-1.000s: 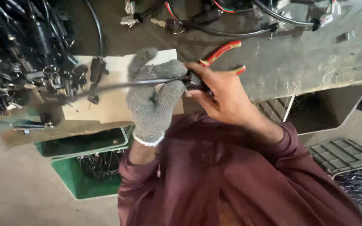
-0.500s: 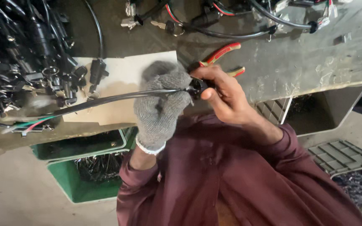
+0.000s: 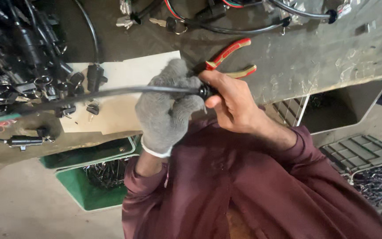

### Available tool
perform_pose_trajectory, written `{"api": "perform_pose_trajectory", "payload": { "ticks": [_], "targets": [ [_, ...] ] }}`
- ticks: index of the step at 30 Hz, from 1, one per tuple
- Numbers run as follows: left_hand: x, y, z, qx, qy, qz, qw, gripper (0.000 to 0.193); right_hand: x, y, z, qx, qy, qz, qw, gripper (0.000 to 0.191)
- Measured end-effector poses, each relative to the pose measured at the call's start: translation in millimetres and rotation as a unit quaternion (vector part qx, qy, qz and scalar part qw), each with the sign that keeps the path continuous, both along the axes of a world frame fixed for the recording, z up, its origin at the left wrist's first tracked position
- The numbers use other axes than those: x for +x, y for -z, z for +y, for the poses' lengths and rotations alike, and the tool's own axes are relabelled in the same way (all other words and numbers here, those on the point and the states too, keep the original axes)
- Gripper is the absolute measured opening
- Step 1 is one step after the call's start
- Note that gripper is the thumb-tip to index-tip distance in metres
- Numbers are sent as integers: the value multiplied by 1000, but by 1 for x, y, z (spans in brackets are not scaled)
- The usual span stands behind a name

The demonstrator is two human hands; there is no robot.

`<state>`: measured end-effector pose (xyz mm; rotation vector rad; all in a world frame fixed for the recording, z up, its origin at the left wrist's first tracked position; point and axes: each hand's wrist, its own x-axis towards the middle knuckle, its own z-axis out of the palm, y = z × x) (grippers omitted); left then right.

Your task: The person strips the outer insulation from the ends of black electrical cables at a workbench. They hold each cable with a gloved hand, use red-handled pliers to cut and pull the insulation off the wire ends, and place the stripped cables aside while reaching for the next cable.

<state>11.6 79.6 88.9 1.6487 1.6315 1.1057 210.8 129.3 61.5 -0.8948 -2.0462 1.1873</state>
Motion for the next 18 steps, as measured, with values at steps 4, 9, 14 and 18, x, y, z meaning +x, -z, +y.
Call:
{"api": "perform_pose_trajectory", "payload": {
  "ticks": [4,9,14,18],
  "targets": [
    [14,1,-11,-28,-10,-2,1000,43,-2,14,-2,-89,57,66,992,45],
    [22,4,-5,35,26,83,996,60,2,16,4,-313,47,115,942,35],
    [15,9,7,80,22,69,994,44,2,6,4,-366,-12,122,922,25],
    [7,14,6,-14,107,-113,988,44,-1,8,6,-306,-37,107,945,23]
  ]
}}
